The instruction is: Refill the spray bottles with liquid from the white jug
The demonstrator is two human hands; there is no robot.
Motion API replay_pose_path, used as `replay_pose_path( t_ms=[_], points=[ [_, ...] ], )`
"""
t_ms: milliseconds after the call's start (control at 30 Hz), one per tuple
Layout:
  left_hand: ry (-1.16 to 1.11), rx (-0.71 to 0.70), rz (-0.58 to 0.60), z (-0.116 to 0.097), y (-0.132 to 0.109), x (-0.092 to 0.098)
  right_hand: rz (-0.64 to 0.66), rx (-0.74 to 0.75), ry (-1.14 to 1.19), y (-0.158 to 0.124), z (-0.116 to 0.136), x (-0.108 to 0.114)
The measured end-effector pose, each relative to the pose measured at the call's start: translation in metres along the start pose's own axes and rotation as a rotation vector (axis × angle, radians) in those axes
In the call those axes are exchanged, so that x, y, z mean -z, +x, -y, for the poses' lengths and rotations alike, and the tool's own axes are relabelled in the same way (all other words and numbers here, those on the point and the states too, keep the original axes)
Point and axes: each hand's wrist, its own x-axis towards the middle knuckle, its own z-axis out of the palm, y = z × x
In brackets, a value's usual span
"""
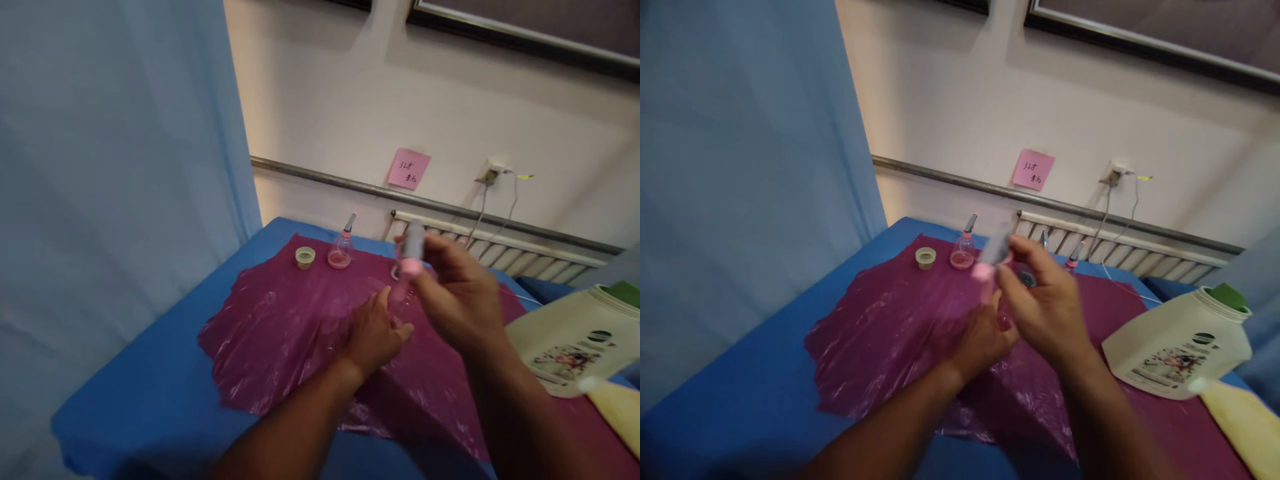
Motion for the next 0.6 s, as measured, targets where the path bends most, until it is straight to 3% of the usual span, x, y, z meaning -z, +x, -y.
replay_pose_path(
  t_ms=[100, 200, 433, 600],
  points=[
    [0.064, 0.018, 0.014, -0.004, 0.0, 0.001, -0.241, -0.183, 0.131, -0.005, -0.01, 0.035],
    [0.098, 0.048, 0.034, -0.007, 0.0, 0.002, -0.367, -0.257, 0.175, -0.011, -0.02, 0.049],
    [0.076, -0.019, 0.034, 0.002, 0.0, -0.002, -0.465, -0.281, 0.228, -0.014, -0.031, 0.05],
    [0.04, -0.097, 0.035, 0.004, 0.0, -0.001, -0.427, -0.337, 0.301, -0.021, -0.049, 0.04]
  ],
)
